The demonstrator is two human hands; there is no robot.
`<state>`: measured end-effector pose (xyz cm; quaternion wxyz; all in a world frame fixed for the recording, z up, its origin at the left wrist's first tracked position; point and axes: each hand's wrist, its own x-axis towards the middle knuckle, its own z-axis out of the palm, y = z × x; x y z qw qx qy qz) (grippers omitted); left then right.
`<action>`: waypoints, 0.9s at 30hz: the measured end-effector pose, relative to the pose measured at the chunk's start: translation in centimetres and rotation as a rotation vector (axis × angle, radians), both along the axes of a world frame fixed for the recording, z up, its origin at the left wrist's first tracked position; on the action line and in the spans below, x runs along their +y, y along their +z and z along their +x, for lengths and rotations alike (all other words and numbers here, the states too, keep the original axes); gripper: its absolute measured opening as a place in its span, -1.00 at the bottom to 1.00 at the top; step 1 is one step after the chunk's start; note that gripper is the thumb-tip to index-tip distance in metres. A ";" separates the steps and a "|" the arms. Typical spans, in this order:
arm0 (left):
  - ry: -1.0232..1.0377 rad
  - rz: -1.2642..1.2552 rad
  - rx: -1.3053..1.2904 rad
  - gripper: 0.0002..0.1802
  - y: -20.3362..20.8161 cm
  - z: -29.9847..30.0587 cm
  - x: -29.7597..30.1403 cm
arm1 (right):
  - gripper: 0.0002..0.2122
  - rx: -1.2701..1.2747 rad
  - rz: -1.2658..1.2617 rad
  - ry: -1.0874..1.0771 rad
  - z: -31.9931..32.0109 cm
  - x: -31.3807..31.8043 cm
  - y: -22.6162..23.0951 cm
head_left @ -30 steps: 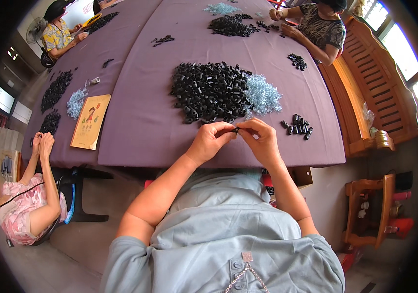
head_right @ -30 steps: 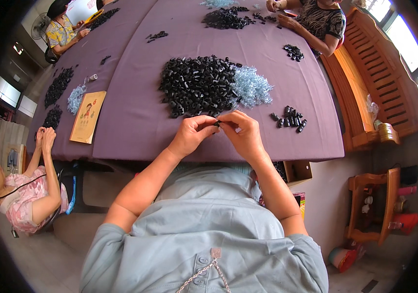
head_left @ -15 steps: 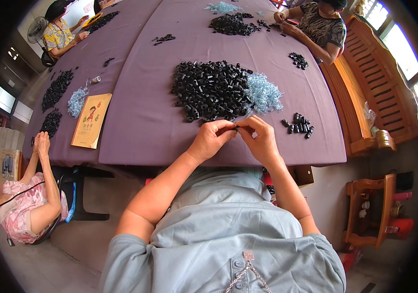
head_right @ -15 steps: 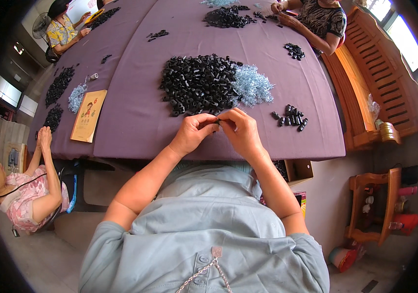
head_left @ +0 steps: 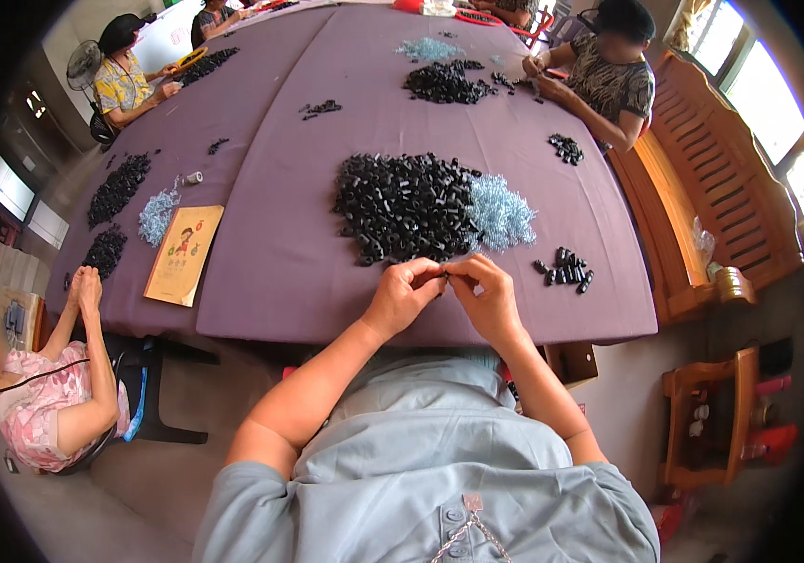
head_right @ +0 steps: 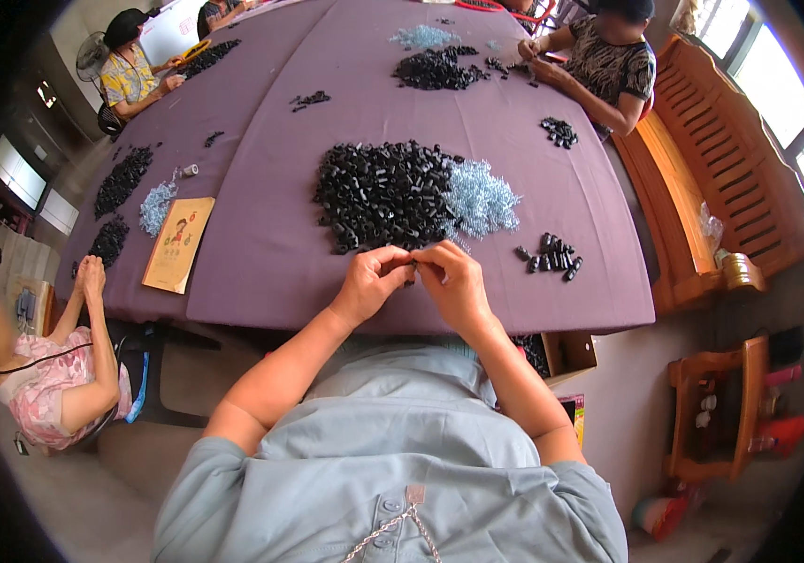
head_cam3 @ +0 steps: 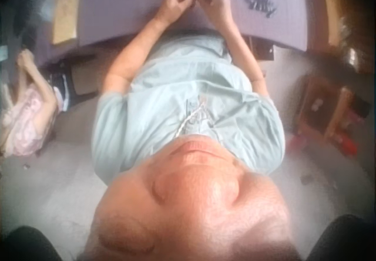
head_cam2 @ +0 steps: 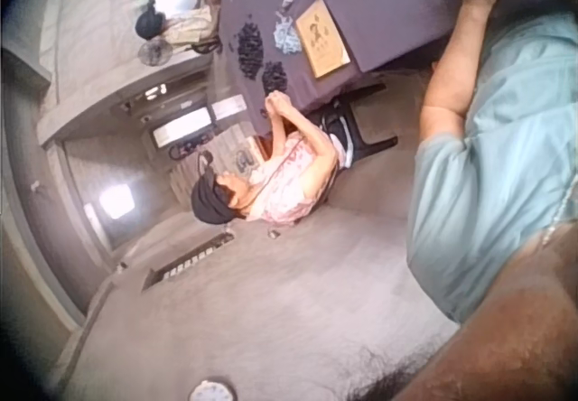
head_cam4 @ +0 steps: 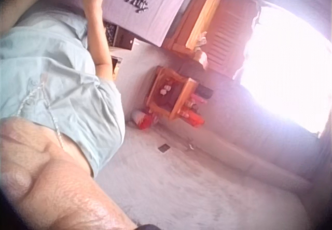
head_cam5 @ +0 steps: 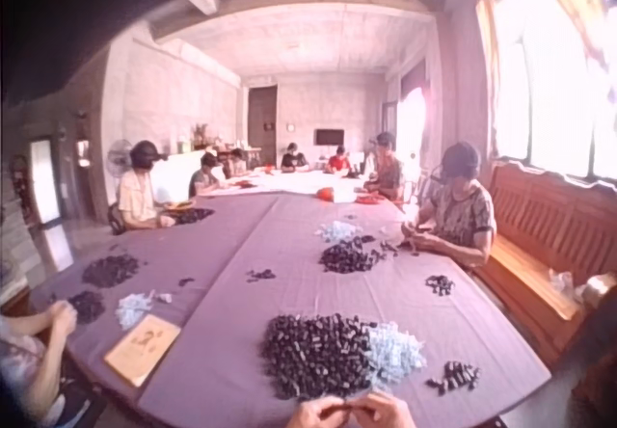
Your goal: The person assembles cord locks by hand, picking up plastic pieces and springs from the table and fitting them together.
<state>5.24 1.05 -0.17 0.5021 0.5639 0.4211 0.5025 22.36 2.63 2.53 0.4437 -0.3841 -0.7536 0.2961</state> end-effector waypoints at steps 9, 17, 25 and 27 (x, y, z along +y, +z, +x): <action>0.014 -0.083 -0.190 -0.85 -0.5 1.2 0.2 | -0.69 -0.065 0.079 0.030 0.1 -0.7 1.4; 0.010 -0.145 -0.381 -0.81 -0.5 2.7 -0.5 | -0.49 -0.322 0.307 -0.010 0.0 -0.7 0.4; 0.033 -0.183 -0.282 -0.80 0.4 3.2 -0.3 | -0.58 -0.356 0.279 -0.031 0.1 -0.6 -1.2; 0.020 -0.136 -0.105 -0.78 -0.3 3.1 0.2 | -0.62 -0.303 0.326 -0.022 0.0 -0.5 -1.4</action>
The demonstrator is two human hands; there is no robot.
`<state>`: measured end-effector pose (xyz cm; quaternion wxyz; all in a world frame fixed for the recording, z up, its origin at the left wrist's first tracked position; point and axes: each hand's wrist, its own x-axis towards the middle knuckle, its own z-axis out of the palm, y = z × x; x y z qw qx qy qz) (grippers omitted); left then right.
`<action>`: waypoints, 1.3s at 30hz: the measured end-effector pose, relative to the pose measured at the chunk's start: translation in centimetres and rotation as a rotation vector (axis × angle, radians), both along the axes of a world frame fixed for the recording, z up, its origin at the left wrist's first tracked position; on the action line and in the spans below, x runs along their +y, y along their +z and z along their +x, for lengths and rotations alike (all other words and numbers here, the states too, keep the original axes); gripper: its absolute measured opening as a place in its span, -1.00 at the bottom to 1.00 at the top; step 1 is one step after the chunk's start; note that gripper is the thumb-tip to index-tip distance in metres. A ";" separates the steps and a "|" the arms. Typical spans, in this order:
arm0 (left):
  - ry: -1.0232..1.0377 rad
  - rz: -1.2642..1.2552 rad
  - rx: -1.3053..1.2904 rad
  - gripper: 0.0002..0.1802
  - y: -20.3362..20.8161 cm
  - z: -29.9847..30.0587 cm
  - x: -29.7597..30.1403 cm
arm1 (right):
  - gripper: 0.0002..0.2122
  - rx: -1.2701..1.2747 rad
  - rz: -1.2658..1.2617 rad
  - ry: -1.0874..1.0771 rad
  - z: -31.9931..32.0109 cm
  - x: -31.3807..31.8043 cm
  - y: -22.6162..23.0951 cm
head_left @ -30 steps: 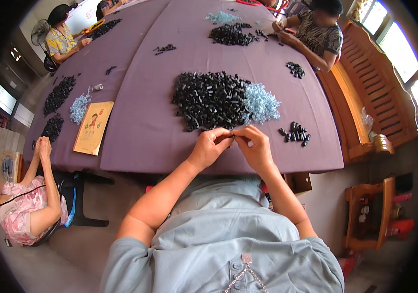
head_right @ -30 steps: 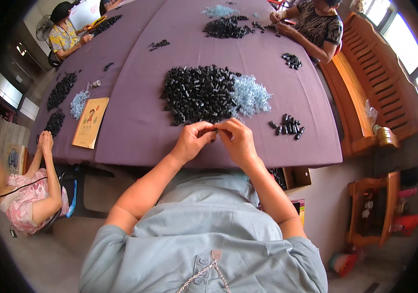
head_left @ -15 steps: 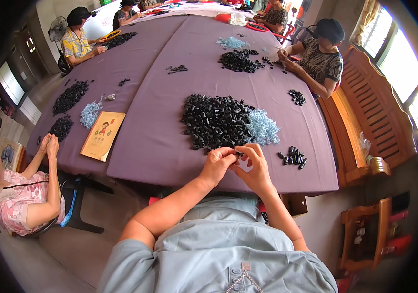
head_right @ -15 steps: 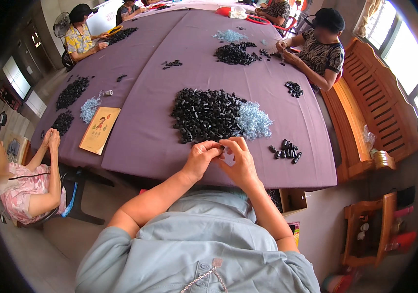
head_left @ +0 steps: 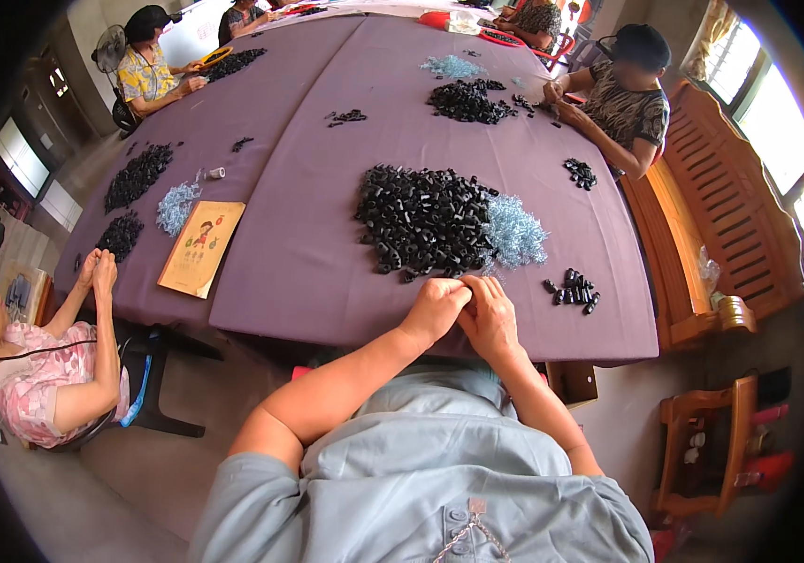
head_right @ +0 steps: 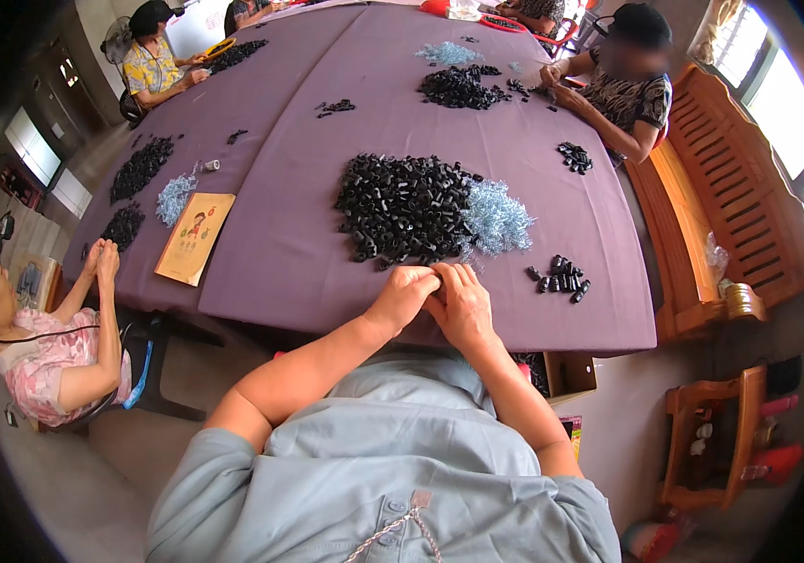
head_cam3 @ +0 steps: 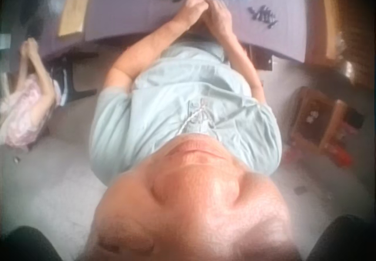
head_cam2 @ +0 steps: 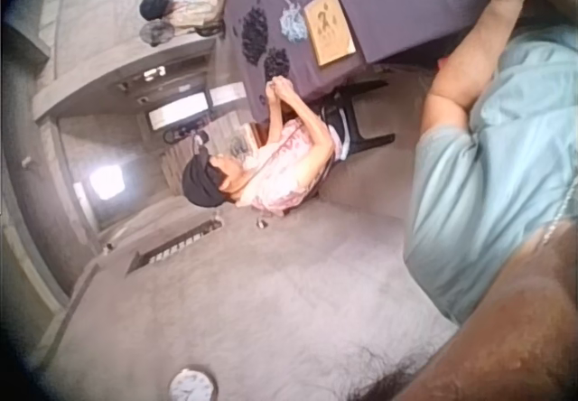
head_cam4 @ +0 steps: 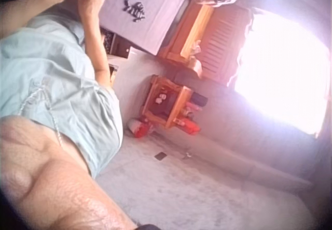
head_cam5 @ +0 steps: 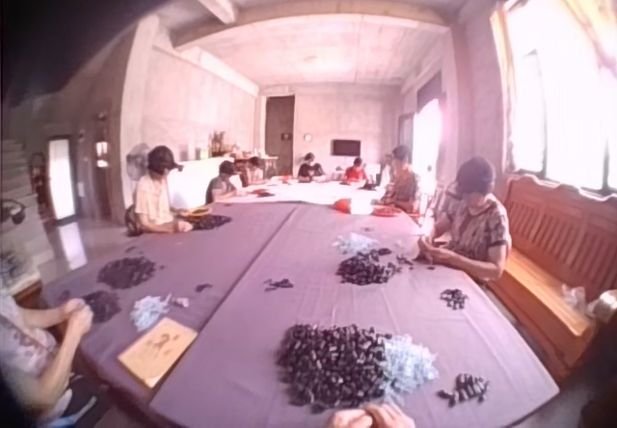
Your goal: The person assembles cord locks by hand, picking up plastic pieces and springs from the table and fitting them together.
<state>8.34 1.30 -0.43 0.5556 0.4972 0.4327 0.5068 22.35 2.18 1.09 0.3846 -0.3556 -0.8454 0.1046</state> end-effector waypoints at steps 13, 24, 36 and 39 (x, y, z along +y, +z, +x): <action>0.173 0.159 0.230 -0.69 -1.2 1.1 0.6 | -0.62 0.078 -0.034 -0.008 0.0 0.4 -0.8; -0.198 0.077 -0.007 -0.69 -1.4 -0.8 0.7 | -0.62 0.088 -0.128 0.012 -0.1 0.2 -0.7; -0.221 -0.019 -0.086 -0.71 -0.8 -0.5 0.4 | -0.62 0.116 -0.144 -0.007 0.4 -0.2 -1.1; -0.121 -0.011 -0.005 -0.74 -1.4 -0.3 0.8 | -0.59 0.140 -0.150 0.005 0.1 -0.2 -0.9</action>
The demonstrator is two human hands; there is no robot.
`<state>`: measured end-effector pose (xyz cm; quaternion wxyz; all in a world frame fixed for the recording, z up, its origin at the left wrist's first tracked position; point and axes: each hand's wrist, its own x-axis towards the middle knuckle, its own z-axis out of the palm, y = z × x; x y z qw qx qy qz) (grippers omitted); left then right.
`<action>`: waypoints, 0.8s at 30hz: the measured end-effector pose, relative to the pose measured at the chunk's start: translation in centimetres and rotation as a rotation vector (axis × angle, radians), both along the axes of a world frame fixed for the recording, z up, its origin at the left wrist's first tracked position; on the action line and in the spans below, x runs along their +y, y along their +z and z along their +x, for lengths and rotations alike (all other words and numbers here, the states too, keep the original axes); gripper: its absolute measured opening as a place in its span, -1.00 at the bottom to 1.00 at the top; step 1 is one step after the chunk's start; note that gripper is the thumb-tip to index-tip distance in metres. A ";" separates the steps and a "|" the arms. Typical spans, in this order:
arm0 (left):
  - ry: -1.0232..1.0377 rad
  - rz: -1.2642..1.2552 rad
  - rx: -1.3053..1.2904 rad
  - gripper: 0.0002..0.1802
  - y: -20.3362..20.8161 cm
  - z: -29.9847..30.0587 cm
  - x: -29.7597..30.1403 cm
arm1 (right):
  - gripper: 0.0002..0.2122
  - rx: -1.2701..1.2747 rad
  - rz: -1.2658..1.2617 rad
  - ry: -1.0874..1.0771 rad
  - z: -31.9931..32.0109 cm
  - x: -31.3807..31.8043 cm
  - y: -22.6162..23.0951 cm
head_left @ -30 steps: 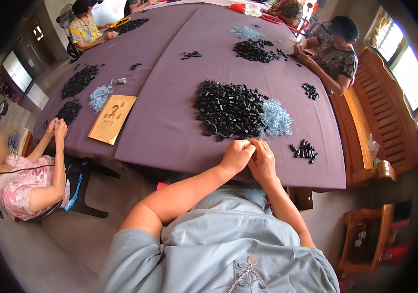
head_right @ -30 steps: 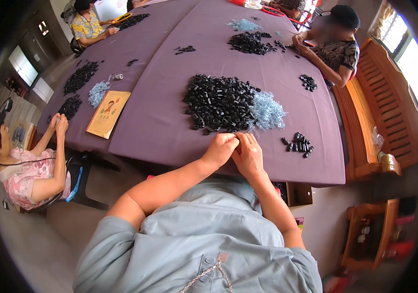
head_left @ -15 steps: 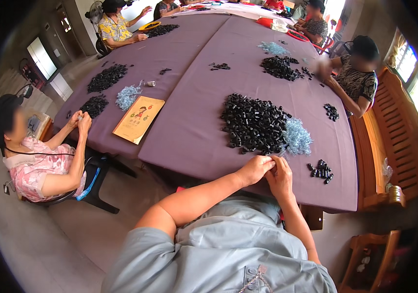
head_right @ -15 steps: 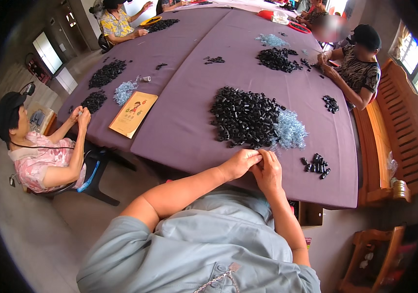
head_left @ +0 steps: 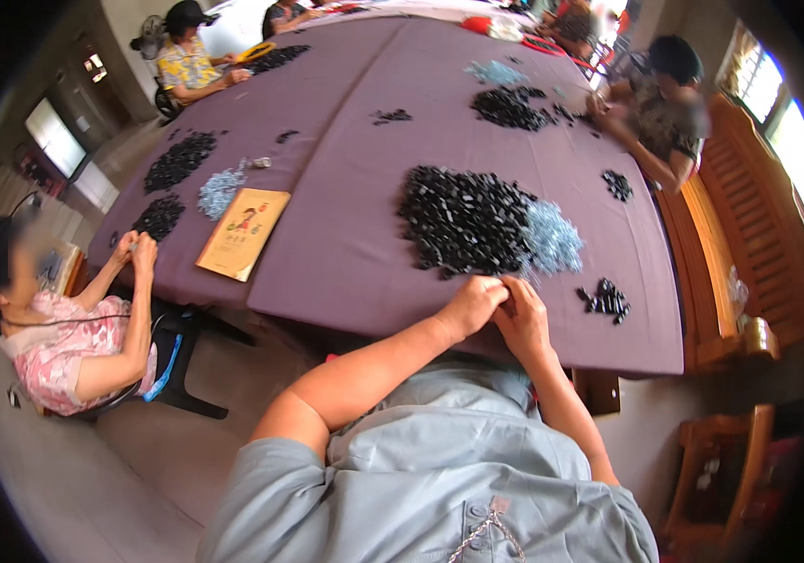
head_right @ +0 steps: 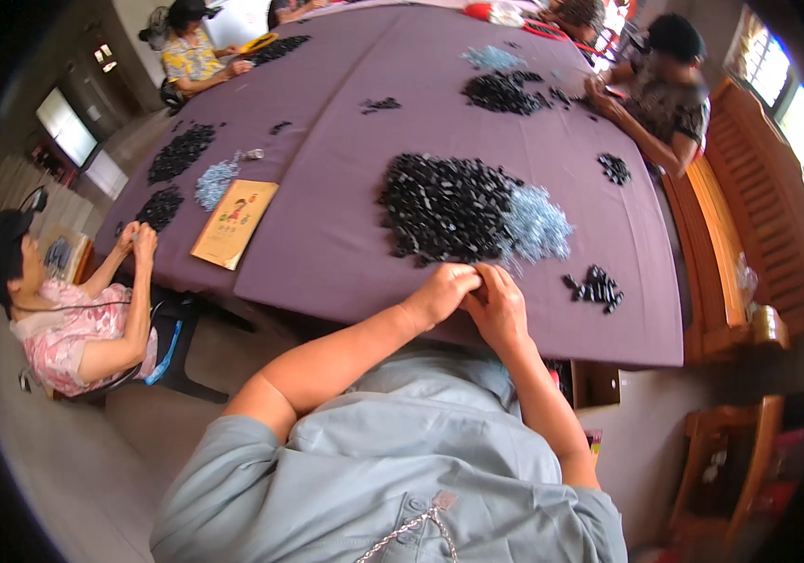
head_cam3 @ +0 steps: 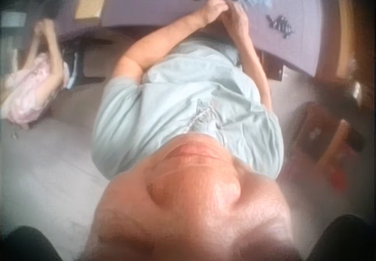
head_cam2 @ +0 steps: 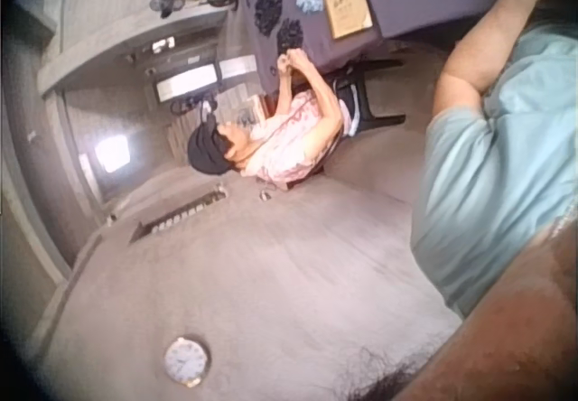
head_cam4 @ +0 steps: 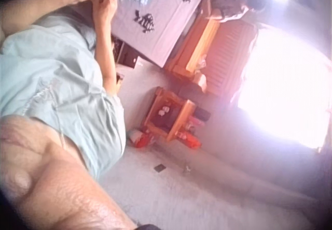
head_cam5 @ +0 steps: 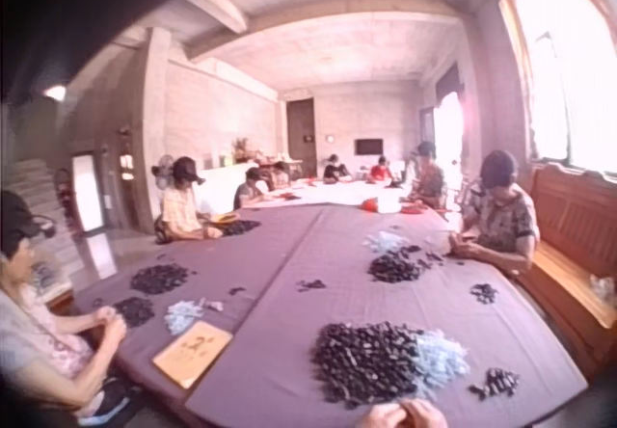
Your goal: The person assembles cord locks by hand, picking up plastic pieces and springs from the table and fitting them together.
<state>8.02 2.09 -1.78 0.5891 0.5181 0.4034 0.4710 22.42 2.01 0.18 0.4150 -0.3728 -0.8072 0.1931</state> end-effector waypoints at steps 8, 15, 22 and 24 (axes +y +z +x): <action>0.054 -0.028 -0.026 -0.75 1.3 0.1 0.1 | -0.59 0.014 0.035 0.014 0.1 0.9 -0.2; 0.258 0.100 0.253 -0.73 0.7 1.4 -0.5 | -0.67 0.053 0.025 0.006 0.1 1.0 -0.7; -0.161 -0.090 -0.104 -0.69 1.0 -1.1 -0.3 | -0.60 0.073 -0.069 0.024 0.5 0.6 -0.5; -0.141 -0.076 -0.068 -0.70 0.9 -0.9 -0.4 | -0.60 0.069 -0.069 0.022 0.4 0.5 -0.5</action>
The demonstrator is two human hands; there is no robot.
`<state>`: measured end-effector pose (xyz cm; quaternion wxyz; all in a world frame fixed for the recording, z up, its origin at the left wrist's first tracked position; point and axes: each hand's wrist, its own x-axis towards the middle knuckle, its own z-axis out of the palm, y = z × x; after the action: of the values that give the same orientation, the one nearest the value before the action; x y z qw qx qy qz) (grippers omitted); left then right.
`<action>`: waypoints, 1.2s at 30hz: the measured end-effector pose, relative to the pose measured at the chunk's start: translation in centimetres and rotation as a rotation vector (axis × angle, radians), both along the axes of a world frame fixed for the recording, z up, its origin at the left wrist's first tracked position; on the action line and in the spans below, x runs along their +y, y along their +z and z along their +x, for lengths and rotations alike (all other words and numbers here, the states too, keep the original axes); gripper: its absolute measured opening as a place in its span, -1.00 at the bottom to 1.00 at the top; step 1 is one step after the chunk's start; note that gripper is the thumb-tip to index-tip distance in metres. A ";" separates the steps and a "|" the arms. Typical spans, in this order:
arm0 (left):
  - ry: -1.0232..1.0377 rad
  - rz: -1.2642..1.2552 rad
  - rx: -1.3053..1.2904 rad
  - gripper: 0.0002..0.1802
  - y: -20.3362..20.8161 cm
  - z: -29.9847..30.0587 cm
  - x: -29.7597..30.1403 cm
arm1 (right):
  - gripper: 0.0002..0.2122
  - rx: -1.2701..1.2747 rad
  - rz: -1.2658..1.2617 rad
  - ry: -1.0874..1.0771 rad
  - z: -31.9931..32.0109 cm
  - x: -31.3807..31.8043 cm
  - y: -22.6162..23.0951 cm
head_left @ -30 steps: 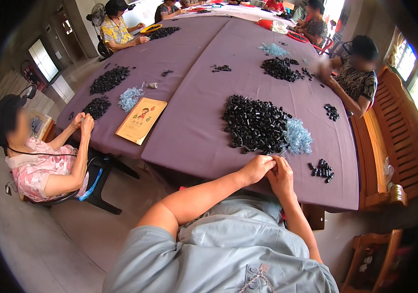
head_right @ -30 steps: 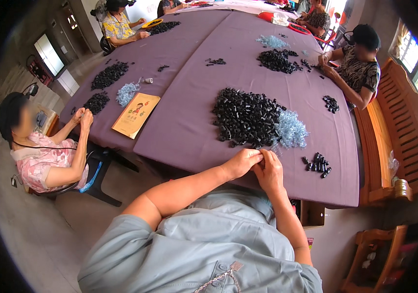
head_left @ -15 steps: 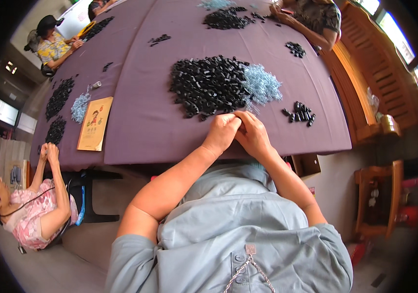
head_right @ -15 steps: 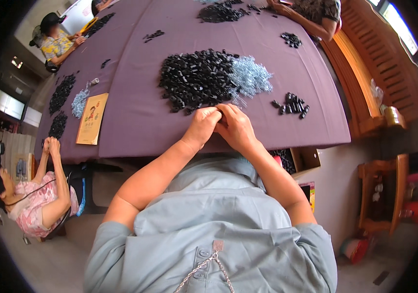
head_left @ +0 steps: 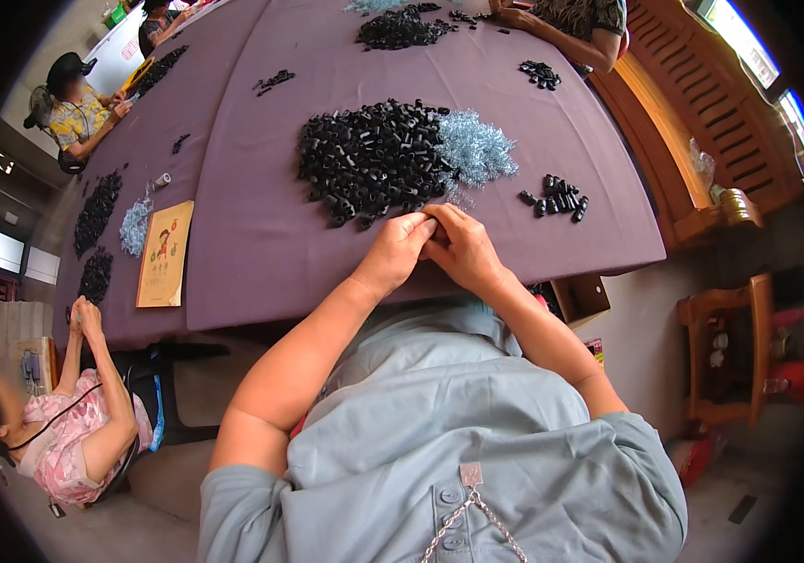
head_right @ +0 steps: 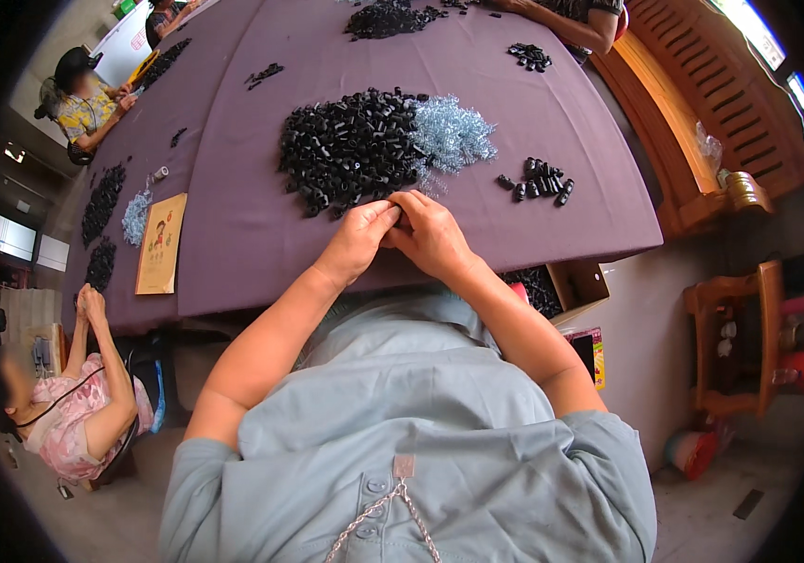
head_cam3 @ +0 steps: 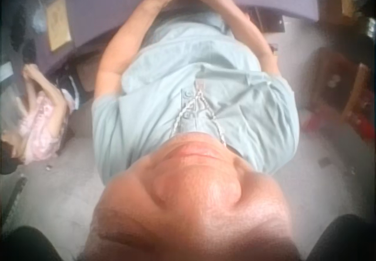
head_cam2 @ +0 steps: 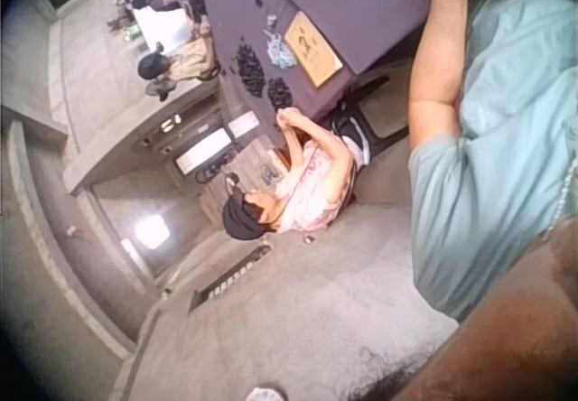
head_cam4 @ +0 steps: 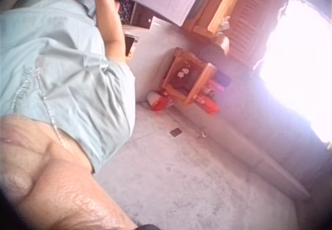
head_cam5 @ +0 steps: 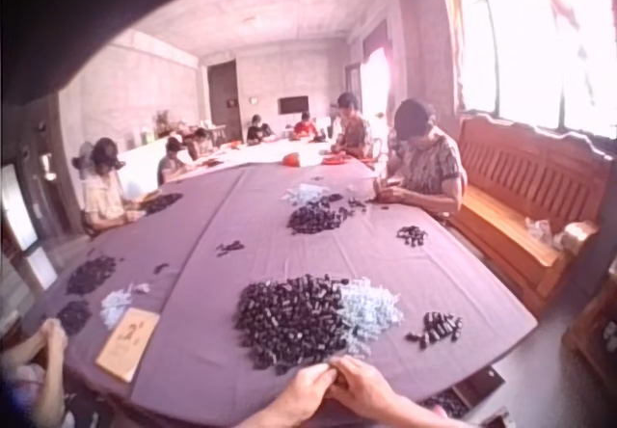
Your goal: The person assembles cord locks by hand, picking up plastic pieces and springs from the table and fitting them together.
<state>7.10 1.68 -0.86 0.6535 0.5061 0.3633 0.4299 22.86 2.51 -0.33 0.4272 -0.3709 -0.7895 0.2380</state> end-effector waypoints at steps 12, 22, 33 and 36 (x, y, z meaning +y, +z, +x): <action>0.022 0.039 0.094 -0.70 -1.1 -0.3 0.8 | -0.62 0.011 0.017 0.010 -0.1 0.2 -0.2; 0.098 -0.017 0.005 -0.50 0.9 -1.3 -1.1 | -0.69 0.118 0.004 -0.064 0.6 0.2 1.1; 0.283 -0.041 -0.385 -0.51 -0.4 -2.7 -1.0 | -0.83 0.240 -0.056 -0.590 11.8 5.5 1.9; 0.285 -0.039 -0.355 -0.52 -0.3 -2.6 -1.2 | -0.78 -0.002 -0.066 -0.717 13.8 5.0 2.3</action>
<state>4.50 0.49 -1.14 0.6494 0.3535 0.3187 0.5931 36.64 7.52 2.00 0.4706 -0.6380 -0.6016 0.0979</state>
